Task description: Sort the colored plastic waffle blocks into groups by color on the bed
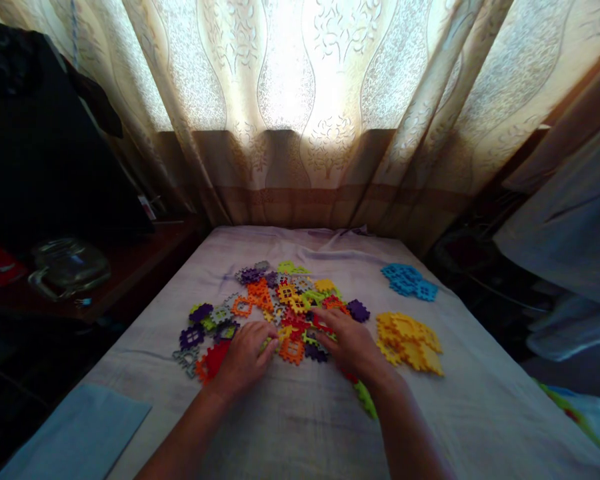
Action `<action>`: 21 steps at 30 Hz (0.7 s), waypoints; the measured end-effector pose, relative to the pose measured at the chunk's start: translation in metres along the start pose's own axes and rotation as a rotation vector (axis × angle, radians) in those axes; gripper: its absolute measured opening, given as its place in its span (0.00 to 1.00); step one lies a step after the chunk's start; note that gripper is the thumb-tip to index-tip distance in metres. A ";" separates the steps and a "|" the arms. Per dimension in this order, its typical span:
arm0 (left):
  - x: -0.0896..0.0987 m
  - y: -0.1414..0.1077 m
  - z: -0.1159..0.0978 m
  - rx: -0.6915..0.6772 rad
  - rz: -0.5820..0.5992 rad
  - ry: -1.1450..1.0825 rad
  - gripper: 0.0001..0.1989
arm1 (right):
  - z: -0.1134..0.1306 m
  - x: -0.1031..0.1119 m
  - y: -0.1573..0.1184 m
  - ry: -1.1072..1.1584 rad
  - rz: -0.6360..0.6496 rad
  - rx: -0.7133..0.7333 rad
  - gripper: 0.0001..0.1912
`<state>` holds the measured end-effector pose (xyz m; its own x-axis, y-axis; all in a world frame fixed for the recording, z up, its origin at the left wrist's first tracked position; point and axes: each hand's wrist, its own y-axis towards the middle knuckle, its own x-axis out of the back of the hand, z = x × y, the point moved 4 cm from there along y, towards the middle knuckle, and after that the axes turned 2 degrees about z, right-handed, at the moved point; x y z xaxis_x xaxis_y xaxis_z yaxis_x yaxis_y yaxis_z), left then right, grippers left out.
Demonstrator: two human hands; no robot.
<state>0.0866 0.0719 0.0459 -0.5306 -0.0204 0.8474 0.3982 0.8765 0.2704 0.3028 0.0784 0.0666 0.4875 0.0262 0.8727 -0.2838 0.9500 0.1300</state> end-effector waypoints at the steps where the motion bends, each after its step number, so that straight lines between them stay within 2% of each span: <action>1: -0.002 -0.001 -0.006 -0.026 0.013 -0.049 0.10 | 0.008 -0.004 0.001 0.016 0.018 0.041 0.23; 5: -0.009 0.001 -0.020 -0.047 0.048 -0.238 0.13 | 0.025 -0.011 0.002 0.014 0.093 0.101 0.10; 8: -0.011 0.003 -0.013 0.036 0.011 -0.307 0.16 | 0.018 0.000 0.002 -0.007 0.116 0.050 0.08; 11: -0.011 -0.002 0.002 0.085 -0.117 -0.245 0.18 | -0.013 0.023 -0.003 -0.039 0.061 -0.132 0.09; 13: -0.011 -0.008 0.012 0.045 -0.222 -0.149 0.17 | -0.043 0.041 -0.011 -0.056 -0.032 -0.312 0.10; 15: -0.012 -0.016 0.019 -0.032 -0.314 -0.047 0.15 | -0.075 0.056 -0.024 -0.082 -0.127 -0.507 0.16; 18: -0.013 -0.023 0.023 -0.135 -0.408 0.069 0.12 | -0.113 0.067 -0.043 -0.151 -0.179 -0.727 0.20; 21: -0.012 -0.025 0.022 -0.183 -0.450 0.139 0.11 | -0.132 0.070 -0.055 -0.174 -0.158 -0.827 0.21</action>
<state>0.0665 0.0605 0.0185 -0.5805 -0.4511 0.6779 0.2843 0.6678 0.6879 0.4616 0.0695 0.0588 0.3182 -0.1092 0.9417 0.5030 0.8614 -0.0700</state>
